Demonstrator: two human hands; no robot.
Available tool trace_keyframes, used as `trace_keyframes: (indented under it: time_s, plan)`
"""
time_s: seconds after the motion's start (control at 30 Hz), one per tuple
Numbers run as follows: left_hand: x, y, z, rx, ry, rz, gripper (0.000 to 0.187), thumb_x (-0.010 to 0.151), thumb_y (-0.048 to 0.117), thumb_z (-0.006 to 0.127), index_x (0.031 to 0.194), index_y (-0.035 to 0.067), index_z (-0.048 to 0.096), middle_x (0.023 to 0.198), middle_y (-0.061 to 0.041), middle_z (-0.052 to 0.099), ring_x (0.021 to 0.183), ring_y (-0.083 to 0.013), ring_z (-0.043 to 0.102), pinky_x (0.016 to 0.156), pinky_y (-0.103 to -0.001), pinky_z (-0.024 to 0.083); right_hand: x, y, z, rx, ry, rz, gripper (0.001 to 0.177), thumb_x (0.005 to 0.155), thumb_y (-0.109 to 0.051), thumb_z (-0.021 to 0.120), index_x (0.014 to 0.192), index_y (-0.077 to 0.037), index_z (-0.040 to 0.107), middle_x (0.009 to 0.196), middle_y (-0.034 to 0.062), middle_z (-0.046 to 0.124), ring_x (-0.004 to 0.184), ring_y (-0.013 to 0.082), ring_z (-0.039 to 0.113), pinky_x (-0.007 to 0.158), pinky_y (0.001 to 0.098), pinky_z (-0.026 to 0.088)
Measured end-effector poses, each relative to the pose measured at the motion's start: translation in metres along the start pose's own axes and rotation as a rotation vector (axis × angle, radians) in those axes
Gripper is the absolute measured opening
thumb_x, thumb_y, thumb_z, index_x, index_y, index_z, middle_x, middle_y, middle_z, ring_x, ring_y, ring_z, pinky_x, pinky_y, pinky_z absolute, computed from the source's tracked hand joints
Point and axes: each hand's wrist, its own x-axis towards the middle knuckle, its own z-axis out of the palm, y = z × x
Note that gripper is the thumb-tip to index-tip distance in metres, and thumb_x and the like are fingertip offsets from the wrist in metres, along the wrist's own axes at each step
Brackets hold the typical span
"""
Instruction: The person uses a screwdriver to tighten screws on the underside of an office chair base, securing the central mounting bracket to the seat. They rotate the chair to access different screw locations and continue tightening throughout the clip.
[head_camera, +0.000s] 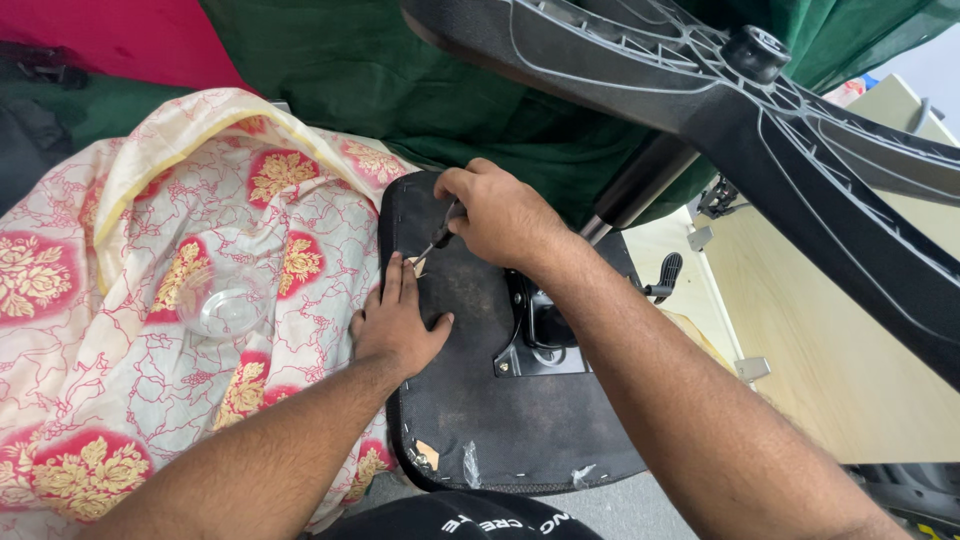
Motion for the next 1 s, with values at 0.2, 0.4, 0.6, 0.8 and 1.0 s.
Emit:
trace_keyframes:
  time_s: [0.2,0.4,0.6,0.8,1.0]
  plan:
    - [0.002,0.003,0.005,-0.018,0.012,-0.001,0.103,0.091,0.062,0.059,0.164,0.014,0.004,0.173,0.0,-0.006,0.152,-0.0269,0.024,0.119,-0.057,0.029,0.002,0.003,0.015,-0.087,-0.024,0.212,0.031,0.102,-0.035,0.065,0.096,-0.005,0.069,0.087,0.0144,0.074,0.086,0.0307,0.075,0.078,0.0433,0.06]
    - [0.003,0.001,0.005,-0.033,0.035,-0.012,0.103,0.089,0.062,0.061,0.164,0.015,0.008,0.174,0.002,-0.003,0.15,-0.0297,0.027,0.118,-0.057,0.031,-0.009,0.02,0.013,-0.037,-0.04,0.296,0.028,0.102,-0.034,0.062,0.104,-0.007,0.066,0.09,0.0141,0.074,0.086,0.0326,0.074,0.075,0.0473,0.059]
    - [0.006,-0.002,0.013,-0.027,0.1,0.014,0.103,0.087,0.062,0.062,0.163,0.015,0.01,0.173,0.0,0.0,0.151,-0.0295,0.026,0.116,-0.059,0.031,-0.019,0.039,0.025,0.213,0.106,-0.097,0.024,0.083,-0.017,0.074,0.104,-0.007,0.07,0.106,0.0168,0.069,0.092,0.0308,0.073,0.08,0.0396,0.06]
    - [0.007,-0.003,0.009,-0.023,0.057,-0.01,0.103,0.088,0.061,0.06,0.164,0.015,0.008,0.173,0.001,-0.002,0.151,-0.0268,0.027,0.116,-0.06,0.032,-0.009,0.03,0.027,0.111,-0.147,0.306,0.026,0.098,-0.03,0.066,0.108,-0.006,0.067,0.089,0.0126,0.074,0.085,0.0255,0.077,0.078,0.0381,0.062]
    - [0.009,0.0,0.014,-0.011,0.061,-0.002,0.103,0.089,0.062,0.06,0.165,0.015,0.006,0.174,0.001,-0.003,0.15,-0.0276,0.029,0.116,-0.061,0.031,-0.045,0.037,0.032,0.236,-0.046,0.361,0.028,0.096,-0.03,0.069,0.108,-0.005,0.067,0.087,0.0144,0.074,0.086,0.0294,0.074,0.077,0.0415,0.056]
